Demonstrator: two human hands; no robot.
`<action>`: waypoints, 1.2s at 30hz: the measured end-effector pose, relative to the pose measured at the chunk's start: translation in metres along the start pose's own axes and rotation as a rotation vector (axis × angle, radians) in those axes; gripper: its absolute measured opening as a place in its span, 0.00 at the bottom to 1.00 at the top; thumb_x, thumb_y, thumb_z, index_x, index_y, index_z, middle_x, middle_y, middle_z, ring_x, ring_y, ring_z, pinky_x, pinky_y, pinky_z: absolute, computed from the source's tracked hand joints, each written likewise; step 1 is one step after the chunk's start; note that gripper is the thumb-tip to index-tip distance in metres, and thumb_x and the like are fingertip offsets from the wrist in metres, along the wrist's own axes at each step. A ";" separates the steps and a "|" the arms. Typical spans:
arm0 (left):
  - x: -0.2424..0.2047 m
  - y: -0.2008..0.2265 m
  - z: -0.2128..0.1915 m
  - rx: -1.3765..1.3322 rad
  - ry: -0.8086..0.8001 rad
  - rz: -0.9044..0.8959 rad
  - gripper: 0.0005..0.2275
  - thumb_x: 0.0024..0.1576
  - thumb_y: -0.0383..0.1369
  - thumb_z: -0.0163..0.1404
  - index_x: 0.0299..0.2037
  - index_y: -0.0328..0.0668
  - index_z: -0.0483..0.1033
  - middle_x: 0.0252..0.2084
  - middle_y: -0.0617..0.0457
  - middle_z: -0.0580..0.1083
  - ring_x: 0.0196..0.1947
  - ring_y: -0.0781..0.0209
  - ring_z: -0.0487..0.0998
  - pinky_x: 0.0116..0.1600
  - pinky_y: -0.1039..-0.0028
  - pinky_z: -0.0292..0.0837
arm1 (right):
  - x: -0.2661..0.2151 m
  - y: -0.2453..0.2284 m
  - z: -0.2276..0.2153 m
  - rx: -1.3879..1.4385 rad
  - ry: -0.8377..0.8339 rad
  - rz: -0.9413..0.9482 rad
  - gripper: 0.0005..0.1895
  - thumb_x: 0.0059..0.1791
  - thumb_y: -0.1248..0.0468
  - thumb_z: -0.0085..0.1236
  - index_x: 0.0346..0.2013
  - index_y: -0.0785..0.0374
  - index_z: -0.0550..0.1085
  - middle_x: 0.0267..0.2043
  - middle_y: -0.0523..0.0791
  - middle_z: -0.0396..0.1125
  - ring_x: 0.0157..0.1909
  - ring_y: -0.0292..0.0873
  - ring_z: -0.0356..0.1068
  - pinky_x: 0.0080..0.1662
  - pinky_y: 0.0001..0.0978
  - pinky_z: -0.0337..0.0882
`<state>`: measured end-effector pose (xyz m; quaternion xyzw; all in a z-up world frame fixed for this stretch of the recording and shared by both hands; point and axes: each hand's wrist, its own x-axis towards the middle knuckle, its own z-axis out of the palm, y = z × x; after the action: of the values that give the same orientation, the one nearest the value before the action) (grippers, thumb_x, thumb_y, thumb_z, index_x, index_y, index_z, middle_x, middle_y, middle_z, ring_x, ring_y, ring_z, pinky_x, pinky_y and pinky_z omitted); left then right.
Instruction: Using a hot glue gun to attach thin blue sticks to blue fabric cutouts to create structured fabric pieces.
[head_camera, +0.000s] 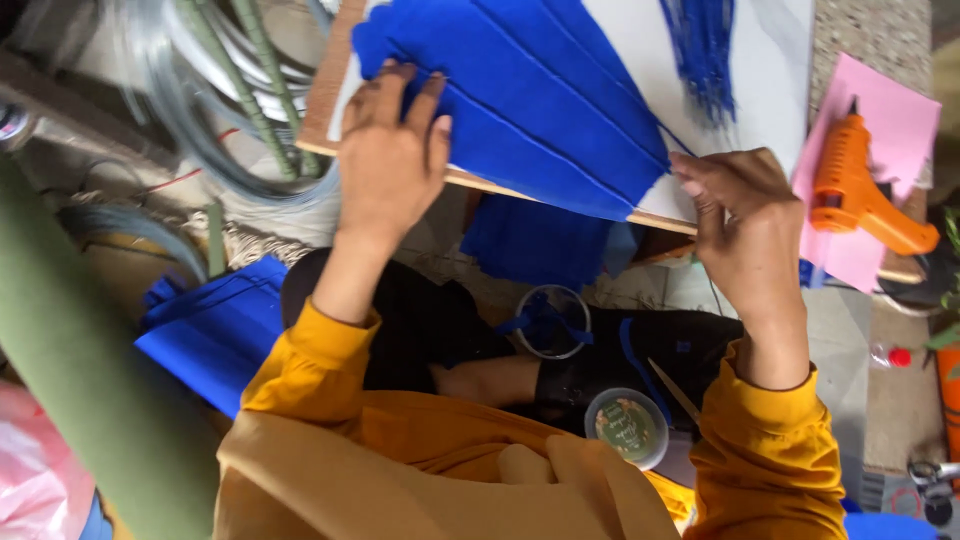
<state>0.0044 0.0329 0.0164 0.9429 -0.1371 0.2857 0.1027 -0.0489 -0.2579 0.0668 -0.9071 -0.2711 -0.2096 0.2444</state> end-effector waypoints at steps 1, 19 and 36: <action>0.000 0.001 0.000 -0.011 -0.003 0.010 0.15 0.57 0.38 0.40 0.50 0.40 0.70 0.48 0.42 0.68 0.47 0.45 0.68 0.48 0.58 0.67 | -0.004 0.003 -0.002 -0.008 0.002 0.013 0.12 0.48 0.84 0.49 0.44 0.75 0.73 0.38 0.52 0.68 0.39 0.49 0.63 0.43 0.36 0.64; -0.001 0.004 -0.004 -0.004 0.055 0.083 0.16 0.58 0.33 0.36 0.51 0.36 0.70 0.47 0.41 0.65 0.49 0.42 0.68 0.52 0.57 0.62 | -0.017 0.001 0.018 0.072 0.044 0.007 0.08 0.43 0.79 0.57 0.34 0.69 0.73 0.32 0.49 0.66 0.36 0.47 0.61 0.39 0.34 0.65; -0.004 0.015 0.004 0.030 0.016 -0.032 0.19 0.58 0.41 0.33 0.55 0.42 0.64 0.51 0.34 0.63 0.56 0.41 0.62 0.58 0.53 0.55 | -0.016 0.000 0.017 0.058 -0.011 -0.015 0.08 0.44 0.80 0.54 0.35 0.69 0.73 0.32 0.48 0.65 0.35 0.45 0.60 0.41 0.34 0.61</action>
<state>-0.0019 0.0186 0.0127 0.9441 -0.1167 0.2937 0.0942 -0.0567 -0.2546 0.0449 -0.8988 -0.2850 -0.1985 0.2674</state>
